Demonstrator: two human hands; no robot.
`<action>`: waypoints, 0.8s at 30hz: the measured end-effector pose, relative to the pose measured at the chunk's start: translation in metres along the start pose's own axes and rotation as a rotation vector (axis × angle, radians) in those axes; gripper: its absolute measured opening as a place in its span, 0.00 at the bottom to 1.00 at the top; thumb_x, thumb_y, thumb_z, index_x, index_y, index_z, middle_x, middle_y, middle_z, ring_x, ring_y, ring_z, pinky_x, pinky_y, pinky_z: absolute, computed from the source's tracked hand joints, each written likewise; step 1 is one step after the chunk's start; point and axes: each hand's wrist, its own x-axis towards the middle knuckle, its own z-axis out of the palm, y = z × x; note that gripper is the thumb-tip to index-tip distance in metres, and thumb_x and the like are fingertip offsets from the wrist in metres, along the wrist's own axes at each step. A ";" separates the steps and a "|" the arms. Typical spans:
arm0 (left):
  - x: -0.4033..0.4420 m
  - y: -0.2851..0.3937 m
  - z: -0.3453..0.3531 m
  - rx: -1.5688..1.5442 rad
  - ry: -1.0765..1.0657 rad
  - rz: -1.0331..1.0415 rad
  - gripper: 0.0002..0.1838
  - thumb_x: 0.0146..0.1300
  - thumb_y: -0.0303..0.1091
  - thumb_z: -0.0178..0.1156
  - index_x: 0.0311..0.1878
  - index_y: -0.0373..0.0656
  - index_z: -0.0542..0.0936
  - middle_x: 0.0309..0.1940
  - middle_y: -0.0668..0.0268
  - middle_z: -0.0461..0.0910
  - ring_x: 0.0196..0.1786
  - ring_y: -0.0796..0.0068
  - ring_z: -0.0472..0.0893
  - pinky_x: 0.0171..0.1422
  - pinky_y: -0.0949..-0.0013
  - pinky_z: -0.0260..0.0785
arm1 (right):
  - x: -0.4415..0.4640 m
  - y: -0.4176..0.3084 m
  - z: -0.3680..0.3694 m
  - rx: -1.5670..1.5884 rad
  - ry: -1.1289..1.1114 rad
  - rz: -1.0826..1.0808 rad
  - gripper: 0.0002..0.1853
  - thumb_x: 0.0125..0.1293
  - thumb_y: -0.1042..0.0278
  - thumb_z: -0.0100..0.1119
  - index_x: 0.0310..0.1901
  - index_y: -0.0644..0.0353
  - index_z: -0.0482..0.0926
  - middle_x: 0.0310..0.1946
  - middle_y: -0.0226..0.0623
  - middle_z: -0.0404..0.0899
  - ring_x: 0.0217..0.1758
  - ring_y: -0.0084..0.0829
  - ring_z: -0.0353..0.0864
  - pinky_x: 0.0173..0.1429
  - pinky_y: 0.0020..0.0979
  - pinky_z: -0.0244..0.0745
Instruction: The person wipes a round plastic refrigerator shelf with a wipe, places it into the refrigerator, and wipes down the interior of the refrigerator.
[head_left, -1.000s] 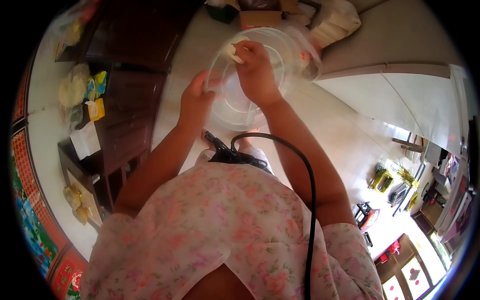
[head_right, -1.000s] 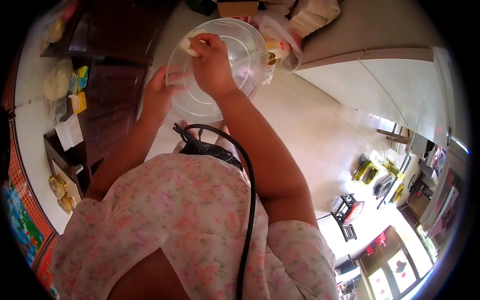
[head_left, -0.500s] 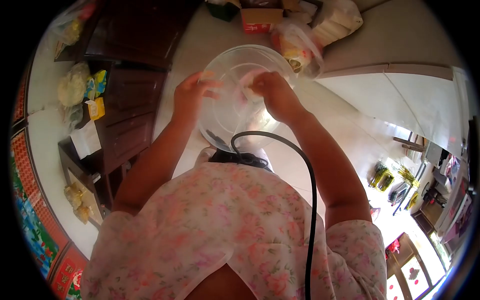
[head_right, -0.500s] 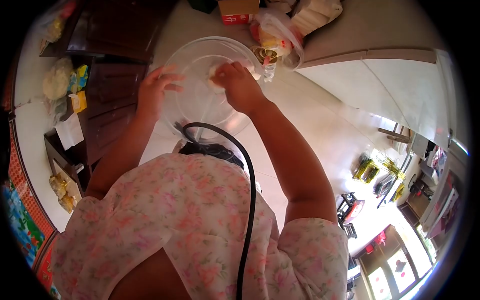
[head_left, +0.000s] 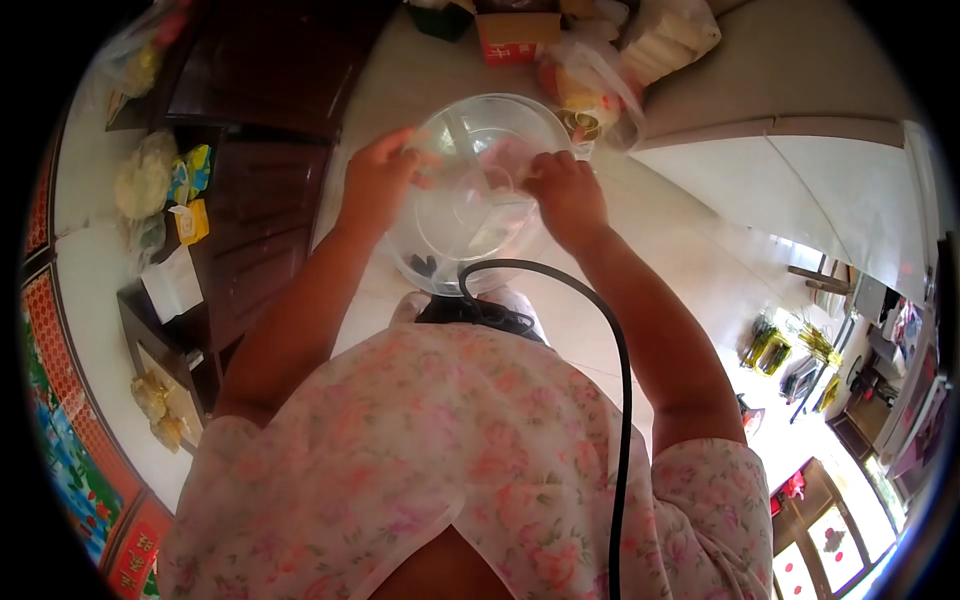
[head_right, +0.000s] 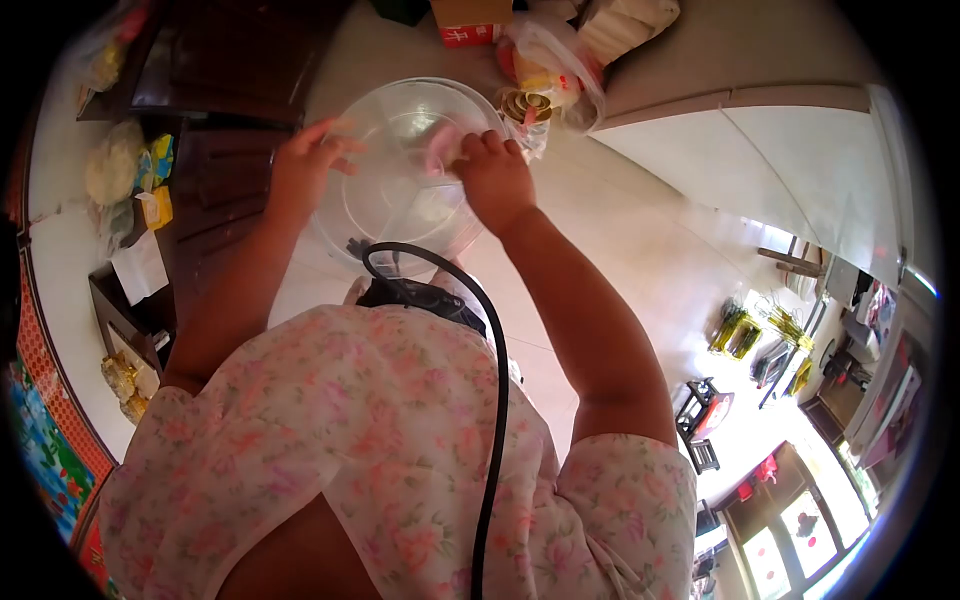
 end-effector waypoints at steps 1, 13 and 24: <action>0.003 -0.003 -0.002 0.008 0.008 -0.006 0.18 0.64 0.32 0.51 0.53 0.34 0.78 0.38 0.58 0.84 0.32 0.74 0.83 0.38 0.74 0.74 | -0.003 0.007 0.004 -0.096 0.000 0.008 0.09 0.54 0.69 0.55 0.33 0.49 0.85 0.41 0.29 0.74 0.51 0.34 0.71 0.50 0.36 0.69; 0.019 0.004 -0.024 0.112 -0.091 -0.111 0.20 0.60 0.31 0.52 0.55 0.33 0.77 0.35 0.58 0.85 0.26 0.74 0.81 0.34 0.73 0.74 | -0.006 0.018 0.013 0.014 -0.029 0.121 0.12 0.55 0.77 0.54 0.36 0.50 0.84 0.44 0.31 0.75 0.51 0.39 0.74 0.51 0.37 0.73; 0.011 0.009 0.001 0.081 -0.254 -0.131 0.20 0.62 0.30 0.50 0.57 0.34 0.75 0.34 0.57 0.84 0.25 0.73 0.80 0.34 0.73 0.73 | 0.067 0.001 -0.009 0.239 0.494 0.250 0.19 0.43 0.64 0.71 0.39 0.50 0.76 0.42 0.32 0.74 0.48 0.41 0.74 0.54 0.39 0.69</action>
